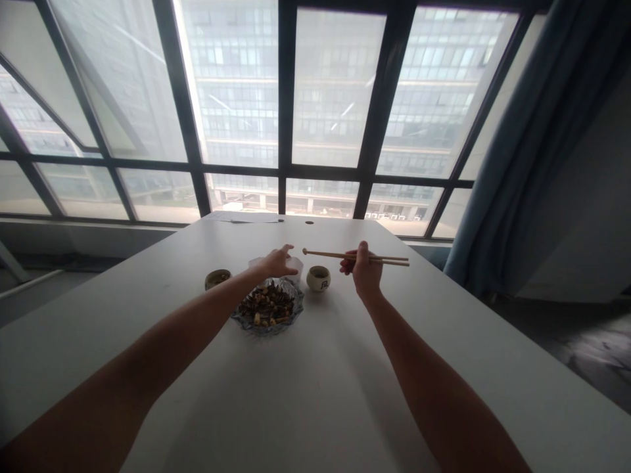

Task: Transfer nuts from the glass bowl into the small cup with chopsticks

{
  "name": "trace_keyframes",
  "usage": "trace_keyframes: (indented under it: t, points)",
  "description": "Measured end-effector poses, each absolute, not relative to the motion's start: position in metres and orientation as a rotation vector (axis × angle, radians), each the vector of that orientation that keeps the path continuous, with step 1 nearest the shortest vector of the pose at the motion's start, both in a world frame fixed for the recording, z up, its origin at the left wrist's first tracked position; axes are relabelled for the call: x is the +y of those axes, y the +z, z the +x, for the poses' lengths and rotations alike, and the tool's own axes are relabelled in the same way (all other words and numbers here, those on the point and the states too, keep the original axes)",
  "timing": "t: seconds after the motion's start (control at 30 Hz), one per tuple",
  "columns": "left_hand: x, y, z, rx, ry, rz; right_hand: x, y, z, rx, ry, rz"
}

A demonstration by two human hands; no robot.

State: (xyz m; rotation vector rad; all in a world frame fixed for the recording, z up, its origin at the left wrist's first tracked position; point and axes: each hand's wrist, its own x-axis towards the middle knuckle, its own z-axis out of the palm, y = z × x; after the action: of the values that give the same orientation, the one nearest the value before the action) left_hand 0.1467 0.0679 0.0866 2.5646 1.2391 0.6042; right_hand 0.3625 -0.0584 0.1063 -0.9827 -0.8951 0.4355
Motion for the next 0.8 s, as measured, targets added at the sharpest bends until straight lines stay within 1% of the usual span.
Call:
trace_keyframes:
  t: [0.1,0.17,0.4,0.47,0.63,0.8]
  points:
    - [0.064,0.083,0.144,1.043,0.815,2.694,-0.067,0.108,0.358,-1.035,0.361,-1.033]
    - [0.061,0.081,0.141,0.953,0.883,2.750,-0.072,0.107,0.352,-1.140,0.340,-1.056]
    - [0.055,0.078,0.136,0.901,0.895,2.750,-0.074,0.099,0.338,-1.569,0.209,-1.079]
    - [0.056,0.077,0.136,0.924,0.893,2.721,-0.074,0.101,0.336,-1.570,0.209,-1.082]
    - [0.065,0.075,0.140,1.137,0.779,2.597,-0.083,0.120,0.333,-1.306,0.345,-1.034]
    - [0.066,0.082,0.130,1.242,0.715,2.516,-0.096,0.137,0.322,-1.468,0.652,-1.121]
